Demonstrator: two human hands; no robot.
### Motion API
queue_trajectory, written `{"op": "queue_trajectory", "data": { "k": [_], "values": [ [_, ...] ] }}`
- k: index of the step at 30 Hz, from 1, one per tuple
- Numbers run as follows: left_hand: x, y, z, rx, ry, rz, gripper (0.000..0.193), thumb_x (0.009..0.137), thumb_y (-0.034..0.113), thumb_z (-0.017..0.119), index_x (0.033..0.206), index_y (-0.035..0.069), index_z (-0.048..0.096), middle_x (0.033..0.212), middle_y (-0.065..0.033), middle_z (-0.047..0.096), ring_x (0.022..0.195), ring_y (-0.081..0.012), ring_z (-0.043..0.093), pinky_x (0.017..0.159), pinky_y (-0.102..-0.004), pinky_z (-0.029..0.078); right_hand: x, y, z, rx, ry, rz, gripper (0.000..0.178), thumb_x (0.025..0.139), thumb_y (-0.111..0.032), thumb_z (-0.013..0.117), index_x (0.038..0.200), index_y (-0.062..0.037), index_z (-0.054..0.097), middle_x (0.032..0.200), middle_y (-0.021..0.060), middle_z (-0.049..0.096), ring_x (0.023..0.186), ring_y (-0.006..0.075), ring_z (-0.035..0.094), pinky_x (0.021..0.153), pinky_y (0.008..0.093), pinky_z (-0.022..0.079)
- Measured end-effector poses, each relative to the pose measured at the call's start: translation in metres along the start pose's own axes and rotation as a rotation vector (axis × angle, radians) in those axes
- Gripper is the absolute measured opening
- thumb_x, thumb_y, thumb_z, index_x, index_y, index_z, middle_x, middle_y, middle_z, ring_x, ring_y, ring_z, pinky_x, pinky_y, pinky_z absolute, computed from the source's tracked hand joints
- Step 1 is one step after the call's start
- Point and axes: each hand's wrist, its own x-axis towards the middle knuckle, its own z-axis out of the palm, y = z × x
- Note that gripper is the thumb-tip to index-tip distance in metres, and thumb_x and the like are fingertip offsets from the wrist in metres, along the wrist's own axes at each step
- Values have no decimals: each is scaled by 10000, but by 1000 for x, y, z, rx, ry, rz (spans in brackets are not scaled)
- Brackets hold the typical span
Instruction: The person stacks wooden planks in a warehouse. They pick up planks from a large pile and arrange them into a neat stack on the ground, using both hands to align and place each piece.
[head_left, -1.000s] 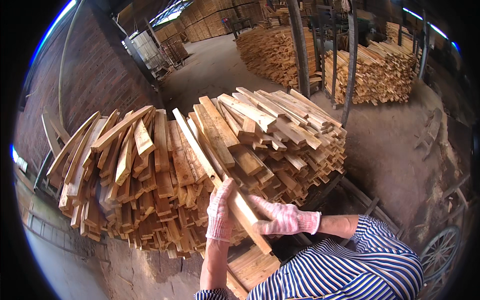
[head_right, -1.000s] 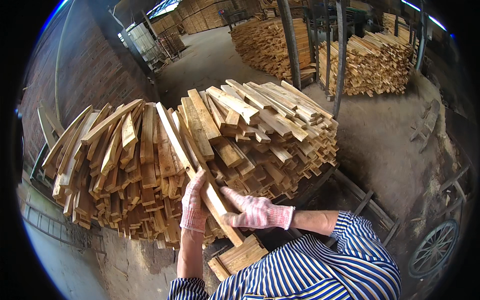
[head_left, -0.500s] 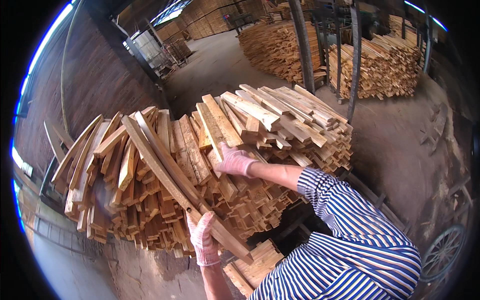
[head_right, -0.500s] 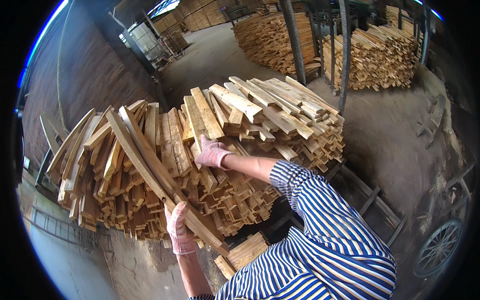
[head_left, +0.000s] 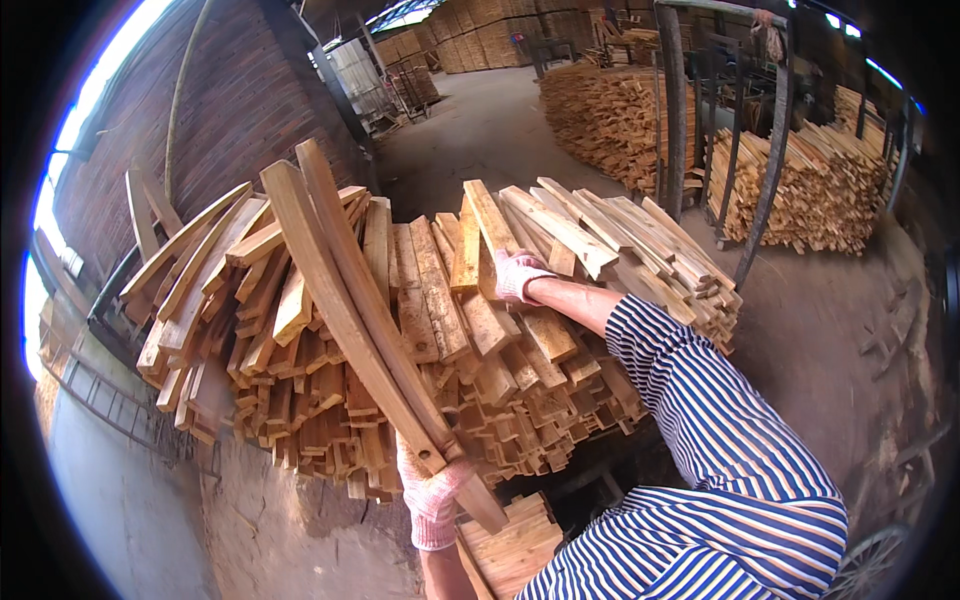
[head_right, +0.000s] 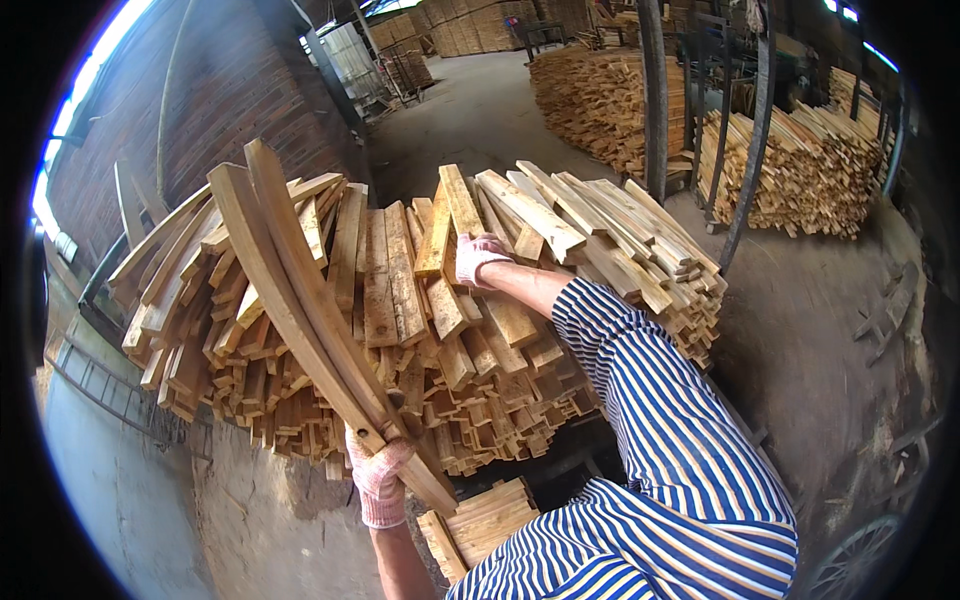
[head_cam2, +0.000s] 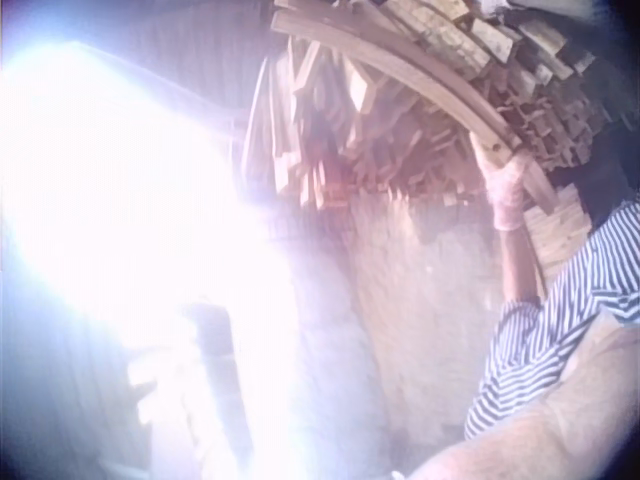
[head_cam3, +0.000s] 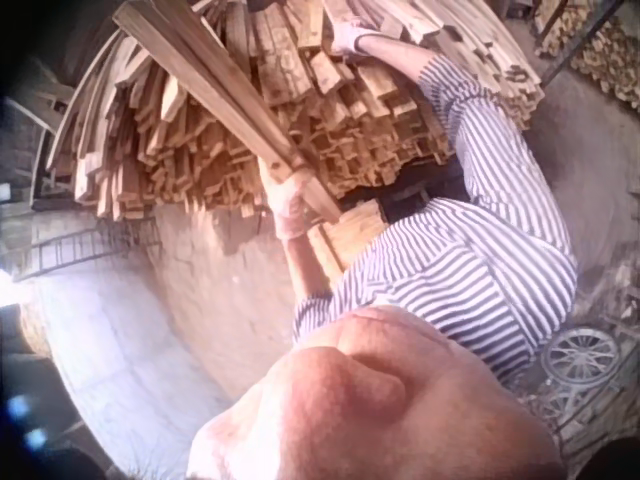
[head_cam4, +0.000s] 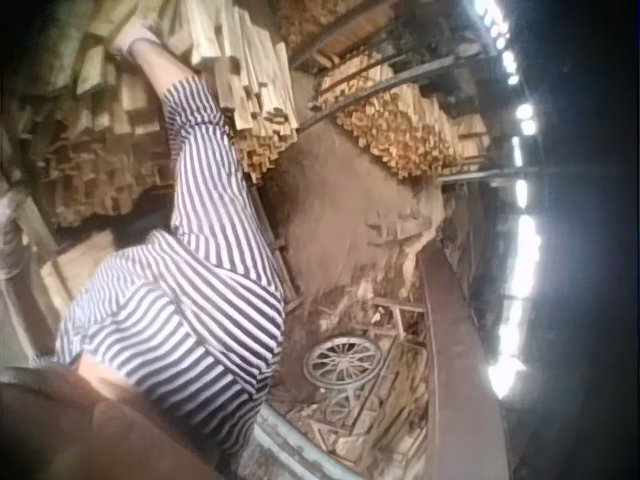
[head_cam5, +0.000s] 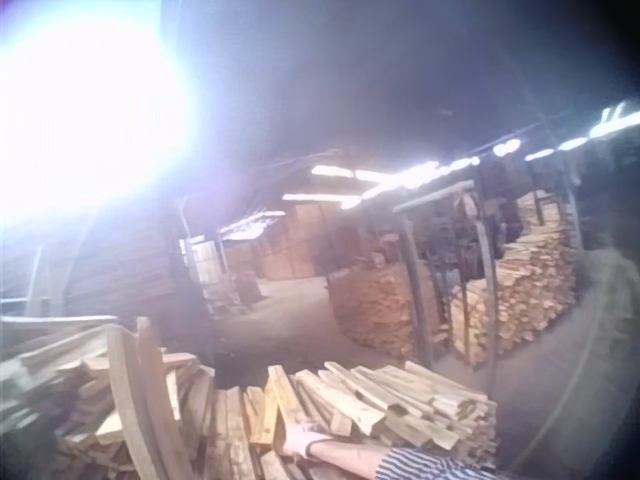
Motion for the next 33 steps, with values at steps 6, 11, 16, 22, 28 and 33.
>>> {"op": "queue_trajectory", "data": {
  "k": [6,11,16,22,28,33],
  "values": [
    [-9,-2,18,-85,36,24,838,632,91,852,1387,38,493,1068,-66,638,789,-144,636,645,-271,562,-4,74,-43,1214,15,-316,724,864,-218,728,1498,-60,417,1241,232,672,1126,269,643,976,340,517],
    [-33,3,6,-59,62,84,795,655,140,817,1373,7,502,1194,-146,656,971,-262,701,806,-381,615,-163,106,-13,545,417,-879,464,1010,-188,600,1458,-110,506,1536,166,465,1299,175,526,1089,390,460],
    [-58,7,50,-275,110,167,708,786,103,754,1417,42,437,1213,-156,636,1015,-288,688,864,-397,601,-346,69,10,1239,12,-899,808,927,-133,726,1603,-125,284,1644,133,311,1403,178,443,1163,390,395],
    [-198,0,-13,168,314,287,573,914,331,737,1365,88,480,1271,-90,597,1145,-308,614,943,-515,547,-431,55,84,1000,-218,-1181,855,811,-133,835,1526,-5,385,1472,182,476,1368,311,478,1114,362,420],
    [-347,73,-113,-397,667,78,493,819,122,806,1253,30,593,1115,-40,687,1034,-168,640,906,-382,560,-491,21,176,812,-419,-1521,941,797,-255,826,1561,-34,325,1524,170,421,1414,267,411,1183,335,339],
    [-439,31,-126,-207,831,197,502,837,135,815,1280,53,593,1140,-36,685,1021,-171,647,887,-354,551,-541,-93,195,840,-1127,-1092,1210,667,-335,838,1623,-78,143,1595,242,336,1485,301,329,1217,365,287]
  ]
}}
